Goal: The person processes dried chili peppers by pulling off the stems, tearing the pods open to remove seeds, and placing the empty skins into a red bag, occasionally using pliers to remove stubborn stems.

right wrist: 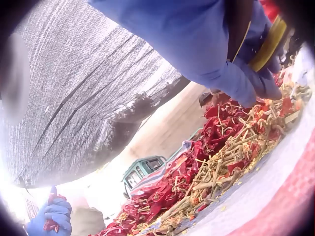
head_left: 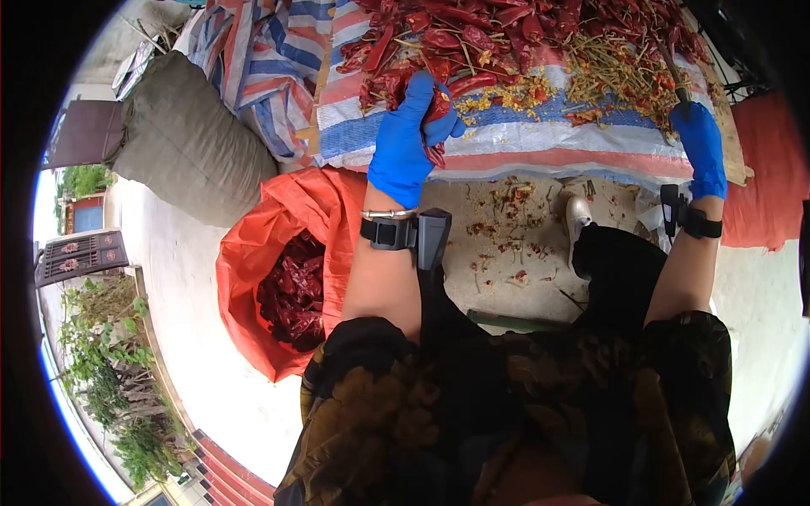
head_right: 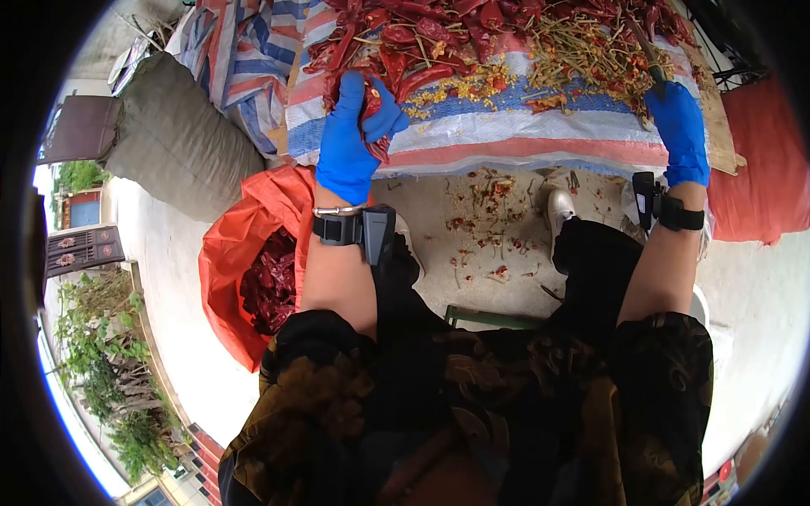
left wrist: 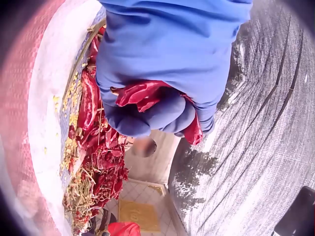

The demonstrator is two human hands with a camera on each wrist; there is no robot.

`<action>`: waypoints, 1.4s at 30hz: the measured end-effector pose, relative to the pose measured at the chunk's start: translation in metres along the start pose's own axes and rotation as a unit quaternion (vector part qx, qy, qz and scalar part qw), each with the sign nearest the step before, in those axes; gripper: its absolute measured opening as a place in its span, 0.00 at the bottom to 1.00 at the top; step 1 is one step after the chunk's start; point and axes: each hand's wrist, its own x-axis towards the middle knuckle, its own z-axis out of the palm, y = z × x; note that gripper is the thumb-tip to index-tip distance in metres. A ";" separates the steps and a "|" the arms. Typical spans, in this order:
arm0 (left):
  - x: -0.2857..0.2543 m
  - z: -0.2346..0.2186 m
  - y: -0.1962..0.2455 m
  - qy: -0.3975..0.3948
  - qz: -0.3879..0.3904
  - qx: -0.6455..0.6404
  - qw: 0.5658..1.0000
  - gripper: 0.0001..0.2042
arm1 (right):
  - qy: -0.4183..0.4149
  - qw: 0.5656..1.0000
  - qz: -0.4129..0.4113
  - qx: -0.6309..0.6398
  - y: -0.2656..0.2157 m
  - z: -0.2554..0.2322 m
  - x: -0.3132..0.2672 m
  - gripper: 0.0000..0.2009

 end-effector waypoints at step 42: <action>0.008 -0.015 -0.012 0.178 0.023 -0.239 0.954 0.08 | 0.075 0.853 -0.222 0.467 -0.266 0.045 -0.003 0.18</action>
